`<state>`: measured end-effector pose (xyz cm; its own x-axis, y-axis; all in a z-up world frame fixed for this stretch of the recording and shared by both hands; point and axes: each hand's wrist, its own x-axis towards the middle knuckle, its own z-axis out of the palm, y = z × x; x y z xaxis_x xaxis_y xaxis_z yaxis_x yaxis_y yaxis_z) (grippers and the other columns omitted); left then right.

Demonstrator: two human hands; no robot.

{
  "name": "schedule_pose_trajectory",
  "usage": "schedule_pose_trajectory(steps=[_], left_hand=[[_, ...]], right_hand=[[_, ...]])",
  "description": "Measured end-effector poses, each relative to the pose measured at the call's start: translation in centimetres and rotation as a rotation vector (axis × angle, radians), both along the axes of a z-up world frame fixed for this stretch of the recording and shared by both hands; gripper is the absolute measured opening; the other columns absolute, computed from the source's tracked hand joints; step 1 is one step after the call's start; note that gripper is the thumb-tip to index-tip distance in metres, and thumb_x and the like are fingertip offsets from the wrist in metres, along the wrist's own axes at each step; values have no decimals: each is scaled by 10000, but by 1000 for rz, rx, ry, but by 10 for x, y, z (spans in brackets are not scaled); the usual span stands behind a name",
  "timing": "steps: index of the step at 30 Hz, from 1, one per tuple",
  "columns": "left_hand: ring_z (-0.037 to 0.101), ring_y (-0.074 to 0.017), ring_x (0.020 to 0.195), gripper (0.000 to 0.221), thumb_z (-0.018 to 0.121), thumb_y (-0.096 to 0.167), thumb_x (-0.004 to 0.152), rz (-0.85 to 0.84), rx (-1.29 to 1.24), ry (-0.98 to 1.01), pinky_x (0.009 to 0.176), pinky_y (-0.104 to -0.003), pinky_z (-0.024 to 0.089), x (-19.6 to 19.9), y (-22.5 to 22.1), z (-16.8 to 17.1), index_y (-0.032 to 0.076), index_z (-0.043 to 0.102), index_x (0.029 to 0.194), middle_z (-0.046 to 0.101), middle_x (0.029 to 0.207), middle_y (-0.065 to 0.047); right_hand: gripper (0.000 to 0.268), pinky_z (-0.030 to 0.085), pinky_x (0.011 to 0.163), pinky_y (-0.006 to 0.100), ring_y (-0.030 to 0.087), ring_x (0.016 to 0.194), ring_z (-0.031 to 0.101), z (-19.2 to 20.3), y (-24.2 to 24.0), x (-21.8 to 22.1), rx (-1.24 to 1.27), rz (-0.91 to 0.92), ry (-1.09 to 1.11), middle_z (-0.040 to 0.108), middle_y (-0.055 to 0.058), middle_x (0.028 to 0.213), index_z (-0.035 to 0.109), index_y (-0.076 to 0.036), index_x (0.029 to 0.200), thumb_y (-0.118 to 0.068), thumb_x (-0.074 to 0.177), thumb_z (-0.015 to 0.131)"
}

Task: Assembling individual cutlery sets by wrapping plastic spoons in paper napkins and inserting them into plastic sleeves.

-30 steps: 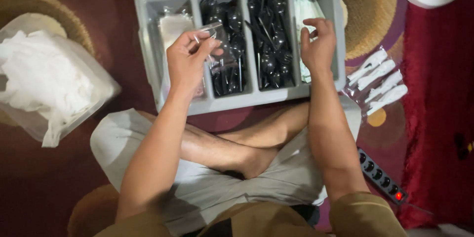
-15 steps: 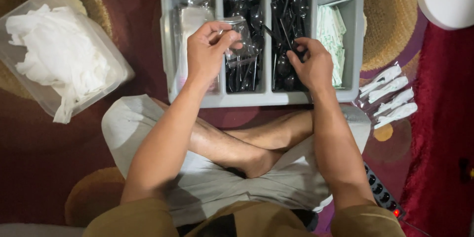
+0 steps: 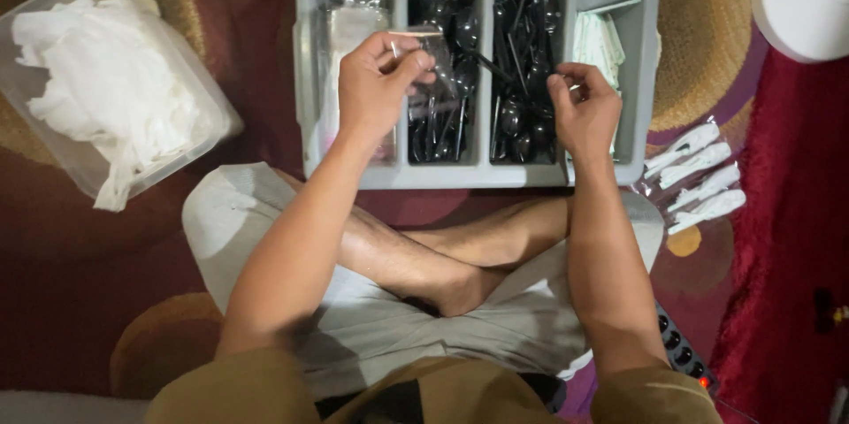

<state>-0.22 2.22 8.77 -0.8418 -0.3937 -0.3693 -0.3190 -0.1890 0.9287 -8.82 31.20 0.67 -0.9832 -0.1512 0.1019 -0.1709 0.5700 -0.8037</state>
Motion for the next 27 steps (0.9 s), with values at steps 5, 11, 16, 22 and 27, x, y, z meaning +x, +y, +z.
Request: schedule_pose_trajectory(steps=[5, 11, 16, 22, 27], left_hand=[[801, -109, 787, 341, 719, 114, 930, -298, -131, 55, 684, -178, 507, 6, 14, -7, 207, 612, 1240, 819, 947, -40], [770, -60, 774, 615, 709, 135, 971, -271, -257, 14, 644, -175, 529, 2, 8, -5, 278, 460, 1515, 835, 1024, -10], [672, -256, 1286, 618, 671, 13, 939, -85, -327, -119, 893, -283, 673, -1, -28, -19, 231, 477, 1484, 447, 1606, -39], [652, -431, 1136, 636, 532, 1, 904, -360, -811, -725, 909, -533, 534, -3, -48, -93, 46, 336, 1508, 642, 1264, -218], [768, -296, 958, 311, 530, 29, 956, -470, -1133, -767, 736, -412, 612, -14, -39, -143, 183, 798, 989, 790, 996, -62]], right_hand=[[137, 465, 691, 278, 83, 690, 524, -1, 26, -15, 50, -100, 8, 686, -37, 874, 746, -147, 1048, -227, 957, 680], [114, 506, 730, 279, 105, 762, 618, -13, 28, -17, 45, -33, -33, 710, -12, 890, 744, -144, 1049, -194, 957, 698], [149, 508, 696, 305, 116, 732, 639, -15, 33, -22, 65, -10, -28, 727, 9, 874, 747, -139, 1076, -216, 960, 693], [135, 509, 709, 293, 118, 754, 628, -29, 49, -26, 87, 20, 10, 726, 14, 901, 759, -126, 1071, -214, 980, 712], [186, 491, 729, 339, 155, 751, 621, -44, 60, -39, 238, 110, 102, 757, 67, 976, 792, -86, 1148, -222, 1023, 771]])
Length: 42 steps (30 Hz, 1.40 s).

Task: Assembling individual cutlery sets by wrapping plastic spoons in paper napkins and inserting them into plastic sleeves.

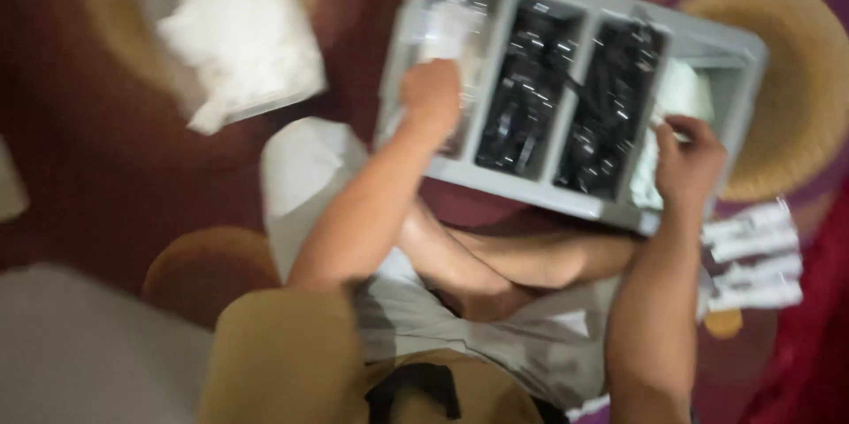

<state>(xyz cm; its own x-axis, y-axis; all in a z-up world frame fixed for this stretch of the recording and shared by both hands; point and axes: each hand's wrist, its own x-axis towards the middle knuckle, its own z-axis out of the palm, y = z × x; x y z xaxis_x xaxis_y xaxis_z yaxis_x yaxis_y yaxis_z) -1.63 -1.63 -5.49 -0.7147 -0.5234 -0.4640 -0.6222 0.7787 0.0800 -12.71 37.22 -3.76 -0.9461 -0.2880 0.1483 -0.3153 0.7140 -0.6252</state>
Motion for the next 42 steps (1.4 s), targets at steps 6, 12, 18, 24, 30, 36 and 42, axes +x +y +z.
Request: schedule_pose_trajectory(steps=[6, 12, 18, 24, 30, 36, 42], left_hand=[[731, -396, 921, 256, 712, 398, 921, 79, -7, 309, 708, -501, 581, 39, -30, 101, 176, 748, 1043, 750, 1004, -123], [713, -443, 926, 317, 729, 388, 913, 292, -160, 379, 753, -558, 555, 104, -155, 134, 92, 752, 1024, 744, 976, -203], [630, -320, 762, 369, 762, 442, 960, 336, -163, 510, 581, -455, 511, 140, -214, 97, 85, 668, 945, 614, 947, -68], [668, -324, 789, 199, 692, 275, 981, 141, -338, 360, 679, -439, 507, 127, -222, 59, 107, 779, 919, 655, 977, -88], [706, -227, 763, 189, 693, 193, 978, 464, 10, 525, 589, -364, 553, 145, -216, 122, 145, 789, 823, 755, 866, -20], [719, -208, 1020, 69, 731, 94, 920, 529, 218, 1244, 937, -321, 521, 169, -251, 108, 163, 729, 912, 777, 1148, -53], [392, -128, 750, 190, 584, -37, 830, 534, 701, 1636, 703, -280, 336, 167, -209, 165, 117, 500, 758, 437, 760, 27]], right_hand=[[142, 500, 714, 323, 144, 759, 606, -11, 6, 3, -64, 27, -22, 716, 67, 939, 783, -60, 1169, -166, 1078, 762], [168, 501, 768, 338, 147, 899, 634, -16, 0, 8, -184, 54, -6, 710, 60, 994, 773, -44, 1196, -154, 1082, 718], [129, 557, 860, 307, 155, 1002, 670, 0, -16, 24, -253, 55, -39, 723, 68, 1083, 745, -35, 1189, -104, 1101, 681], [96, 546, 916, 334, 176, 1065, 670, -26, -9, 16, -310, 108, -75, 706, 75, 1105, 705, -46, 1183, -119, 1127, 678], [173, 490, 754, 320, 140, 933, 623, -6, -17, 29, -197, 122, -100, 702, 50, 1038, 742, -55, 1234, -191, 1142, 688], [192, 473, 748, 289, 112, 900, 602, -5, -15, 30, -250, 93, -122, 687, 23, 1013, 737, -83, 1220, -243, 1131, 683], [170, 539, 829, 310, 161, 957, 668, 7, -19, 35, -328, 115, -15, 710, 92, 1022, 731, -16, 1199, -171, 1157, 675]])
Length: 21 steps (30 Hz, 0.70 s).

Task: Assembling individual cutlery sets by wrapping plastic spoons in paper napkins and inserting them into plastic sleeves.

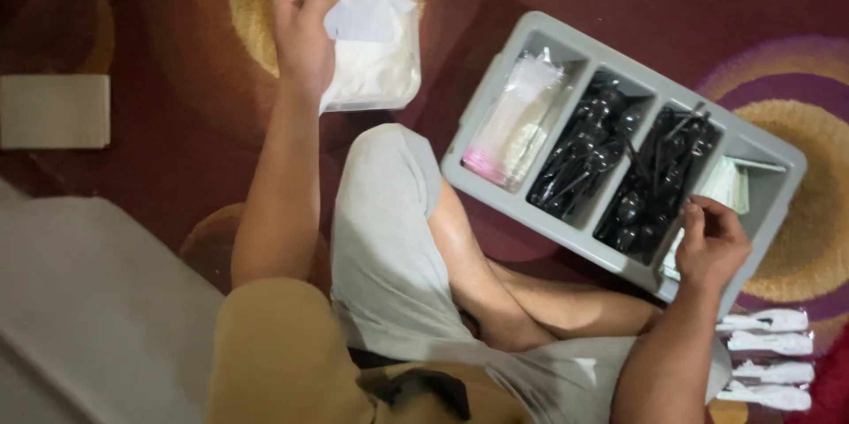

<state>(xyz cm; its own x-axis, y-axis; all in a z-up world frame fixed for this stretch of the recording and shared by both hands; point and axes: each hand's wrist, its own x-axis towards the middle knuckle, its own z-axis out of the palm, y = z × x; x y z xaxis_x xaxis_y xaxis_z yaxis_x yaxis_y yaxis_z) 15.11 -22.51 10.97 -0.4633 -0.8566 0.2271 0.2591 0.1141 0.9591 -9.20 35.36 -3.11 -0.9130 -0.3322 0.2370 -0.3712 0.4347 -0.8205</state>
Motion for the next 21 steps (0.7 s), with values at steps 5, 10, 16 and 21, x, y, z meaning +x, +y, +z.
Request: schedule_pose_trajectory(steps=[5, 10, 16, 21], left_hand=[[528, -121, 714, 148, 644, 19, 706, -410, 302, 204, 645, -276, 398, -54, 87, -22, 113, 626, 819, 555, 777, 0], [581, -116, 672, 165, 677, 31, 678, -858, 422, -35, 619, -254, 494, -96, 224, -14, 66, 682, 839, 554, 749, -15], [662, -143, 713, 201, 711, 51, 806, -1123, 193, -244, 703, -291, 571, -124, 266, -48, 71, 679, 1003, 662, 816, -90], [721, -212, 819, 186, 586, 97, 955, -844, -118, -477, 772, -338, 572, -123, 270, -85, 124, 748, 1043, 746, 890, -86]], right_hand=[[318, 578, 797, 274, 144, 954, 653, 2, -26, 25, -389, 69, -232, 686, 94, 1135, 625, -64, 1279, -238, 1023, 695], [1130, 556, 1061, 467, 323, 1314, 610, 48, -83, 78, -924, 414, -644, 546, 184, 1507, 373, -120, 1566, -637, 671, 832], [1201, 564, 1054, 468, 282, 1249, 643, 44, -86, 81, -974, 501, -729, 571, 215, 1431, 216, -60, 1619, -375, 701, 924], [499, 547, 678, 198, 88, 784, 631, 52, -93, 80, -534, 125, -582, 660, 30, 1011, 639, 3, 1270, 6, 817, 847]])
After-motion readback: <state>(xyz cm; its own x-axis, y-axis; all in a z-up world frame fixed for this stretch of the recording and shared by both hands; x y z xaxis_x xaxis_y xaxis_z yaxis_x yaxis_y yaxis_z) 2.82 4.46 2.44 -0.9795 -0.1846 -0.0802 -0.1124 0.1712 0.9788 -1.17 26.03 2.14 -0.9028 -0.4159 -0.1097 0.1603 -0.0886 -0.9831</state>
